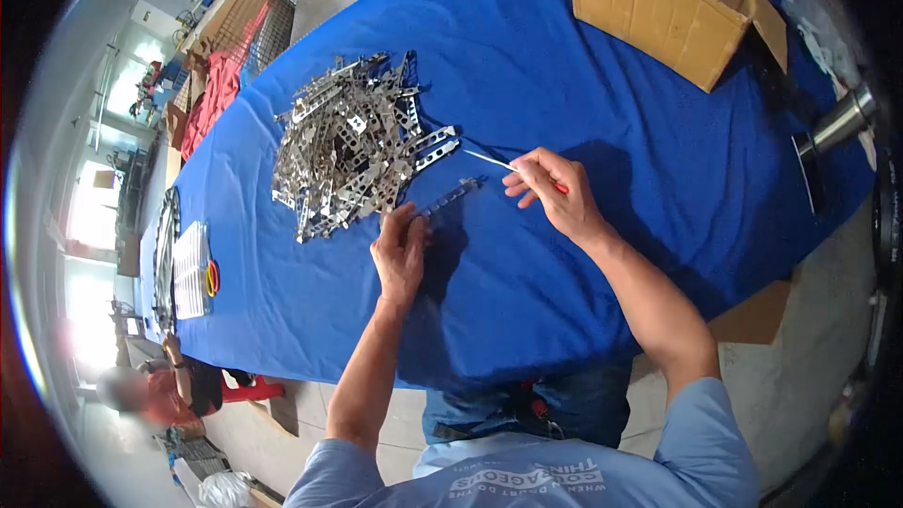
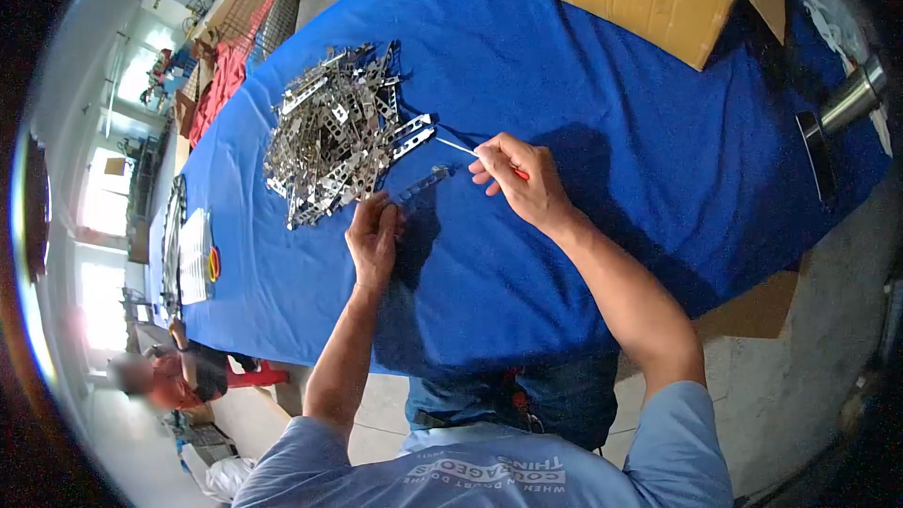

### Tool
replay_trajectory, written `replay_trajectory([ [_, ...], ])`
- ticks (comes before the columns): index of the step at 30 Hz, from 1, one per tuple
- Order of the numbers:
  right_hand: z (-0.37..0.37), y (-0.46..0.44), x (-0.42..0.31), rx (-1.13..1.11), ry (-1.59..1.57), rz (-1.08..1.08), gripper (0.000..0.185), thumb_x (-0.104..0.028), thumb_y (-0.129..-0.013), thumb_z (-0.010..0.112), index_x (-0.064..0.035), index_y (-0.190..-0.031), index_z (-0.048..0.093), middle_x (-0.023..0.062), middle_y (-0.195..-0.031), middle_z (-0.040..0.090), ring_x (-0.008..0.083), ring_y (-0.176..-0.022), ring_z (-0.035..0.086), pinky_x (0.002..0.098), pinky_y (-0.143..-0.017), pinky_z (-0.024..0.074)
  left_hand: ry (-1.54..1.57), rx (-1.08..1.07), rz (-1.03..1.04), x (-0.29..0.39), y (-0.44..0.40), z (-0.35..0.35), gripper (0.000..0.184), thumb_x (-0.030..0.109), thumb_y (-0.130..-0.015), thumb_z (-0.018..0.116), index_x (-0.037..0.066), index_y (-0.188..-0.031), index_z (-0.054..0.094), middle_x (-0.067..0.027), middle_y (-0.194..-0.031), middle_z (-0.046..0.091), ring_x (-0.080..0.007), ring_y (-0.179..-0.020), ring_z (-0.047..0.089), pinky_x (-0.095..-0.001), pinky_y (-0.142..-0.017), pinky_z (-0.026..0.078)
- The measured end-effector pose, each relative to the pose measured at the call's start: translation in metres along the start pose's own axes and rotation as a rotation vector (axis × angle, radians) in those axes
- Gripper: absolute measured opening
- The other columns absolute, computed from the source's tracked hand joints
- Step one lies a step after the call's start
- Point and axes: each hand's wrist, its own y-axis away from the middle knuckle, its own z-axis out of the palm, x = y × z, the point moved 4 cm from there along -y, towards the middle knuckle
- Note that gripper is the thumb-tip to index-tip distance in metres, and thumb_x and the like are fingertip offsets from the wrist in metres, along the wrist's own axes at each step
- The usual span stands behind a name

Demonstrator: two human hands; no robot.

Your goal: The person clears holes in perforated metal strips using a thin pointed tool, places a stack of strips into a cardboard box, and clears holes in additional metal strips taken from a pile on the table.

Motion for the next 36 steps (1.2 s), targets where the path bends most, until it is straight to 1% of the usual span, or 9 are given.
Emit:
replay_trajectory([
  [6,0.003,0.002,0.000,-0.030,0.020,0.011,0.037,-0.031,-0.112,0.055,0.0015,-0.105,0.070,0.0148,-0.093,0.078,0.0212,-0.084,0.078,0.0323,-0.066,0.0623,-0.008,-0.050,-0.049,-0.001,0.001,0.003,0.020,0.004,-0.102,0.067,0.001,-0.121,0.073,-0.0040,-0.086,0.074,-0.0088,-0.075,0.069,-0.0248,-0.069,0.056],
  [12,0.005,0.001,-0.006,-0.017,0.019,0.008,0.035,-0.029,-0.113,0.055,0.0018,-0.106,0.071,0.0143,-0.093,0.078,0.0203,-0.084,0.078,0.0304,-0.066,0.0613,-0.322,-0.058,0.453,0.015,-0.001,0.005,0.021,0.003,-0.100,0.064,0.001,-0.120,0.071,-0.0125,-0.080,0.070,-0.0206,-0.070,0.070,-0.0338,-0.066,0.056],
  [15,0.007,0.002,-0.017,-0.030,0.029,0.018,0.035,-0.029,-0.113,0.055,0.0020,-0.108,0.070,0.0148,-0.094,0.078,0.0206,-0.085,0.078,0.0308,-0.067,0.0618,-0.245,-0.085,0.146,0.008,0.003,0.004,0.014,0.007,-0.102,0.063,0.002,-0.115,0.068,-0.0192,-0.091,0.071,-0.0379,-0.078,0.072,-0.0429,-0.072,0.057],
  [18,0.007,0.005,-0.039,-0.073,0.101,-0.056,0.033,-0.027,-0.113,0.055,0.0027,-0.109,0.069,0.0155,-0.095,0.079,0.0212,-0.085,0.078,0.0325,-0.069,0.0629,-0.192,-0.085,0.096,0.015,0.002,0.002,0.012,0.007,-0.103,0.061,0.002,-0.113,0.065,-0.0183,-0.084,0.070,-0.0363,-0.075,0.072,-0.0413,-0.069,0.056],
  [19,0.009,0.007,-0.046,-0.098,0.156,-0.100,0.032,-0.025,-0.113,0.055,0.0031,-0.109,0.069,0.0156,-0.095,0.079,0.0213,-0.085,0.079,0.0331,-0.070,0.0633,-0.233,-0.116,0.046,0.017,0.001,0.001,0.014,0.007,-0.104,0.061,0.002,-0.116,0.066,-0.0155,-0.077,0.068,-0.0296,-0.069,0.071,-0.0381,-0.065,0.054],
  [22,0.011,0.011,-0.047,-0.191,0.282,-0.246,0.023,-0.017,-0.111,0.057,0.0038,-0.108,0.068,0.0147,-0.093,0.079,0.0214,-0.083,0.079,0.0344,-0.072,0.0640,-0.172,-0.028,0.081,0.012,0.001,0.004,0.017,0.007,-0.104,0.062,0.003,-0.120,0.066,-0.0128,-0.075,0.067,-0.0227,-0.063,0.067,-0.0353,-0.060,0.053],
  [24,0.013,0.014,-0.042,-0.277,0.338,-0.338,0.021,-0.014,-0.110,0.057,0.0036,-0.107,0.068,0.0140,-0.091,0.079,0.0211,-0.082,0.079,0.0340,-0.070,0.0637,-0.087,-0.046,-0.043,0.003,0.002,0.006,0.018,0.007,-0.105,0.062,0.004,-0.122,0.067,-0.0105,-0.074,0.067,-0.0183,-0.062,0.065,-0.0343,-0.058,0.052],
  [29,0.014,0.023,-0.009,-0.186,0.189,-0.200,0.020,-0.009,-0.108,0.057,0.0054,-0.100,0.069,0.0156,-0.086,0.076,0.0220,-0.077,0.078,0.0316,-0.069,0.0629,-0.096,0.035,-0.002,0.004,0.001,0.006,0.023,0.009,-0.107,0.058,0.004,-0.128,0.066,-0.0029,-0.076,0.066,-0.0081,-0.061,0.059,-0.0292,-0.057,0.050],
  [36,0.014,0.024,-0.017,-0.262,0.299,-0.348,0.015,-0.004,-0.105,0.058,0.0055,-0.099,0.069,0.0146,-0.084,0.075,0.0228,-0.075,0.077,0.0335,-0.067,0.0619,-0.095,-0.074,-0.061,0.009,0.002,0.006,0.019,0.008,-0.106,0.060,0.004,-0.121,0.070,-0.0042,-0.075,0.066,-0.0097,-0.060,0.060,-0.0286,-0.058,0.050],
])
